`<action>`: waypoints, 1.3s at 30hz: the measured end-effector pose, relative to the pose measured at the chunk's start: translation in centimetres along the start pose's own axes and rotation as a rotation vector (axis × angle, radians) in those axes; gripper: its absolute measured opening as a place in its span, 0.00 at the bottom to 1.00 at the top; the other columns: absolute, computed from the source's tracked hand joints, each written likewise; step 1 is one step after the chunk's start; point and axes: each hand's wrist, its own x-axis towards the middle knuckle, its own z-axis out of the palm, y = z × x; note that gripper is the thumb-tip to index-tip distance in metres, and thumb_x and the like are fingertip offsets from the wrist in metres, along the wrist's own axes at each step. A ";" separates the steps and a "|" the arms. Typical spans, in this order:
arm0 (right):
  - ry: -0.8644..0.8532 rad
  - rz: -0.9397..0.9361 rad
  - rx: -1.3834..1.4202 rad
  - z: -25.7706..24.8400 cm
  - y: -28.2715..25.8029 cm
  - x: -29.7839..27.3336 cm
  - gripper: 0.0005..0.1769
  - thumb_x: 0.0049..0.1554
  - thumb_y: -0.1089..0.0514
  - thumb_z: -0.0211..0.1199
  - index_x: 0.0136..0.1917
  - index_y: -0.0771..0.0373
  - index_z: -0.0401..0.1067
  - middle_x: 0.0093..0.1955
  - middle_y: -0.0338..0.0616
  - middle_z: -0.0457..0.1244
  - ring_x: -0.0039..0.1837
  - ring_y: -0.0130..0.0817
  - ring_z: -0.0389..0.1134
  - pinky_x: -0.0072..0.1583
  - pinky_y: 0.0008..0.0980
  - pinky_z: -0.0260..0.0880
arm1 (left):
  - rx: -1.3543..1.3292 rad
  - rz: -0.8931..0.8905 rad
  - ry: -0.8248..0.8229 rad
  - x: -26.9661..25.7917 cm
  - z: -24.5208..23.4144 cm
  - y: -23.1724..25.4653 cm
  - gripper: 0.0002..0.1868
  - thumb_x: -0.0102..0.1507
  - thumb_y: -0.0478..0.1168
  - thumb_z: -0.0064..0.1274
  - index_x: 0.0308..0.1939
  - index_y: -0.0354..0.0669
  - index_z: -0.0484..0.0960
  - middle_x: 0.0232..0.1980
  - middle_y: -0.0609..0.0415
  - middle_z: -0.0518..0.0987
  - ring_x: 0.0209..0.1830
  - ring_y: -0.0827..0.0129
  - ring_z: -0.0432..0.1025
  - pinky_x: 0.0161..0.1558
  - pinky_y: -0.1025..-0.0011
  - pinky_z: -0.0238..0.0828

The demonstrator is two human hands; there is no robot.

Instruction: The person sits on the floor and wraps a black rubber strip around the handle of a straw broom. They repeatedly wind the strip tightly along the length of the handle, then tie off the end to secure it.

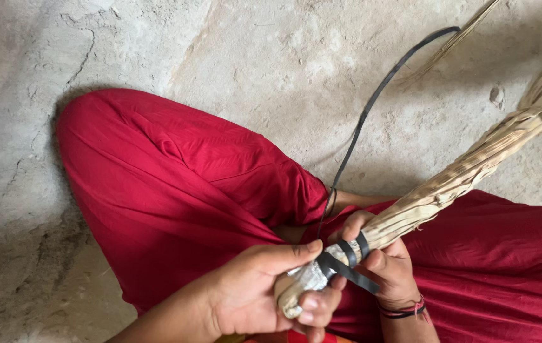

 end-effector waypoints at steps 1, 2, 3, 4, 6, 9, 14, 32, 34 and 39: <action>0.010 0.014 -0.021 0.0 0.0 0.1 0.31 0.57 0.46 0.74 0.58 0.72 0.65 0.45 0.55 0.68 0.40 0.40 0.72 0.41 0.35 0.73 | 0.048 -0.012 0.003 0.1 -0.1 0.4 0.28 0.85 0.56 0.36 0.55 0.29 0.71 0.39 0.51 0.74 0.42 0.65 0.70 0.53 0.63 0.72; 0.020 0.028 -0.043 0.1 0.0 0.2 0.32 0.56 0.46 0.74 0.58 0.72 0.65 0.45 0.54 0.68 0.41 0.40 0.72 0.41 0.37 0.74 | 0.113 -0.040 0.012 0.0 -0.1 1.2 0.28 0.84 0.57 0.36 0.54 0.29 0.72 0.39 0.50 0.75 0.42 0.65 0.71 0.54 0.62 0.72; 0.027 0.036 -0.069 0.1 0.0 0.5 0.32 0.55 0.46 0.74 0.58 0.72 0.66 0.45 0.54 0.68 0.41 0.41 0.73 0.42 0.38 0.75 | 0.300 -0.032 0.064 0.0 0.2 2.2 0.30 0.82 0.58 0.36 0.54 0.29 0.73 0.40 0.50 0.76 0.43 0.65 0.72 0.53 0.62 0.73; 0.010 0.038 -0.103 0.3 0.2 0.9 0.32 0.57 0.46 0.73 0.60 0.73 0.67 0.44 0.50 0.67 0.42 0.37 0.70 0.44 0.35 0.73 | 0.487 -0.033 0.118 0.1 0.7 3.2 0.31 0.80 0.60 0.35 0.54 0.30 0.74 0.41 0.49 0.78 0.43 0.65 0.73 0.52 0.62 0.74; -0.021 0.040 -0.171 0.9 0.7 1.7 0.30 0.61 0.47 0.72 0.63 0.75 0.69 0.43 0.43 0.65 0.45 0.29 0.65 0.48 0.28 0.67 | 1.085 0.047 0.319 0.3 2.1 6.0 0.38 0.71 0.66 0.35 0.54 0.30 0.78 0.43 0.48 0.82 0.43 0.65 0.77 0.49 0.62 0.75; 0.077 0.078 -0.258 2.0 -0.1 2.9 0.23 0.62 0.50 0.67 0.59 0.72 0.71 0.52 0.44 0.66 0.50 0.31 0.66 0.52 0.29 0.68 | 1.449 0.021 0.501 1.5 4.1 8.1 0.37 0.69 0.67 0.34 0.50 0.36 0.81 0.42 0.57 0.84 0.43 0.78 0.79 0.43 0.73 0.79; 0.220 0.222 -0.390 3.5 -2.3 5.2 0.17 0.61 0.53 0.60 0.56 0.68 0.75 0.39 0.42 0.68 0.36 0.25 0.60 0.38 0.26 0.58 | 1.488 -0.065 0.726 3.7 4.4 7.2 0.23 0.65 0.50 0.54 0.53 0.34 0.74 0.36 0.50 0.82 0.31 0.71 0.77 0.29 0.72 0.73; 0.625 0.289 -0.803 3.3 -4.3 4.4 0.14 0.62 0.56 0.57 0.48 0.66 0.79 0.34 0.30 0.62 0.35 0.19 0.55 0.38 0.22 0.57 | 2.080 0.280 0.916 6.7 1.1 12.7 0.15 0.62 0.48 0.61 0.41 0.40 0.79 0.24 0.51 0.77 0.21 0.63 0.73 0.26 0.64 0.69; 0.669 0.324 -0.723 4.2 -5.0 4.2 0.15 0.62 0.54 0.55 0.48 0.66 0.79 0.32 0.29 0.58 0.32 0.19 0.51 0.35 0.22 0.53 | 2.255 0.326 0.914 7.2 1.2 12.3 0.16 0.62 0.48 0.60 0.44 0.41 0.77 0.26 0.48 0.79 0.24 0.58 0.77 0.27 0.61 0.71; 0.615 0.343 -0.427 4.2 -6.9 4.9 0.18 0.65 0.53 0.51 0.49 0.69 0.75 0.26 0.31 0.49 0.27 0.21 0.43 0.30 0.24 0.45 | 2.666 0.452 0.879 9.1 0.4 10.6 0.15 0.65 0.39 0.53 0.52 0.37 0.70 0.33 0.42 0.80 0.29 0.52 0.79 0.26 0.58 0.74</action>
